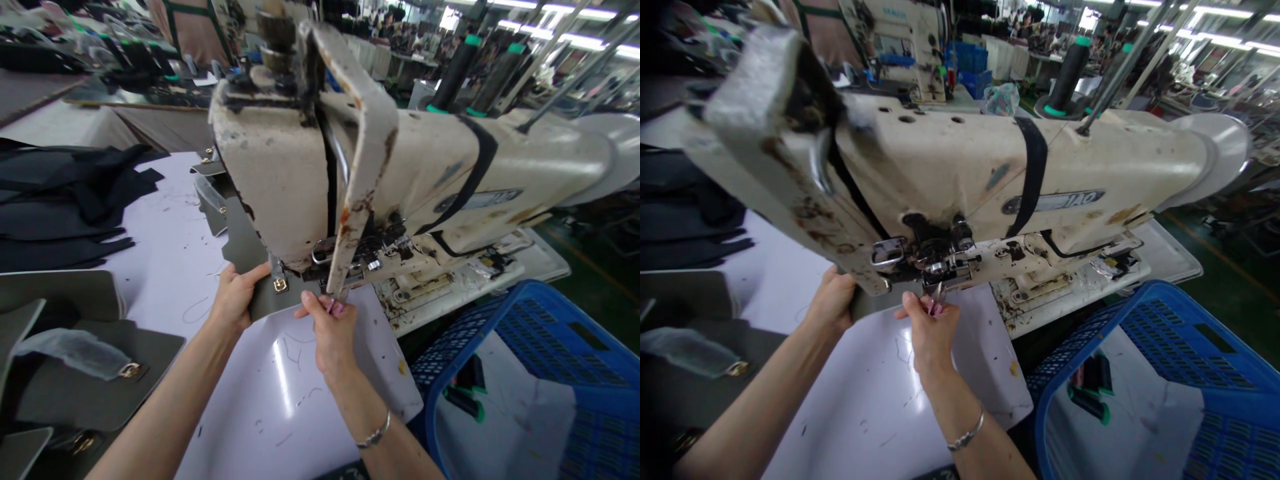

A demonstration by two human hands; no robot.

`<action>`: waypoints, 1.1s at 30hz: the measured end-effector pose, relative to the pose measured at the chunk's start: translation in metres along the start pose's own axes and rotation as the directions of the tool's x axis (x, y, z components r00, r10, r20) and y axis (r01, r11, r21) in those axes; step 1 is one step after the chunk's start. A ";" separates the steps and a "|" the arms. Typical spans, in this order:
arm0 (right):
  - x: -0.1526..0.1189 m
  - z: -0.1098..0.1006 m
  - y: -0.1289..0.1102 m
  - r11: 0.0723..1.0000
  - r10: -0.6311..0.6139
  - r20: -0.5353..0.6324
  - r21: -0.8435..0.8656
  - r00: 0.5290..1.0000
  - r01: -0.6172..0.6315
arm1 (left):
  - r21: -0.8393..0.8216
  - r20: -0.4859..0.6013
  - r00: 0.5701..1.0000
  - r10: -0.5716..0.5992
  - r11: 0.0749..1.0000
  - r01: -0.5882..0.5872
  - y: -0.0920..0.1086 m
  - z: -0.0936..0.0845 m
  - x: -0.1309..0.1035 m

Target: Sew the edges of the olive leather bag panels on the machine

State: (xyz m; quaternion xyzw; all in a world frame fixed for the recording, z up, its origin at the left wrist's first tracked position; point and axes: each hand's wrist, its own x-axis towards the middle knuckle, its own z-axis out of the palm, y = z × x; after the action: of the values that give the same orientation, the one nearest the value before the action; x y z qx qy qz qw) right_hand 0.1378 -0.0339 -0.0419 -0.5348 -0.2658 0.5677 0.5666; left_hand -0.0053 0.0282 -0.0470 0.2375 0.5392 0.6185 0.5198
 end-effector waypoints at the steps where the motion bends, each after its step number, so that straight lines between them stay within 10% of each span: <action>1: 0.000 0.002 0.000 1.000 0.002 -0.021 0.015 1.000 -0.002 | 0.000 0.007 1.000 0.001 1.000 -0.001 0.001 0.001 0.000; 13: 0.004 0.027 0.013 0.994 -0.041 -0.182 0.091 0.983 0.058 | 0.008 -0.068 0.997 0.044 0.999 -0.043 0.003 0.004 0.004; 33: 0.007 0.028 0.024 0.995 -0.097 -0.106 0.022 0.990 0.100 | -0.127 -0.177 0.981 -0.073 0.991 0.051 -0.011 -0.001 -0.016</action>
State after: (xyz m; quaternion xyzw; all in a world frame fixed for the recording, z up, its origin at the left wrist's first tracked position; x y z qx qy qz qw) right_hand 0.1056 -0.0240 -0.0579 -0.5421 -0.2540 0.5137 0.6146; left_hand 0.0038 0.0117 -0.0530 0.1309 0.5527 0.6529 0.5012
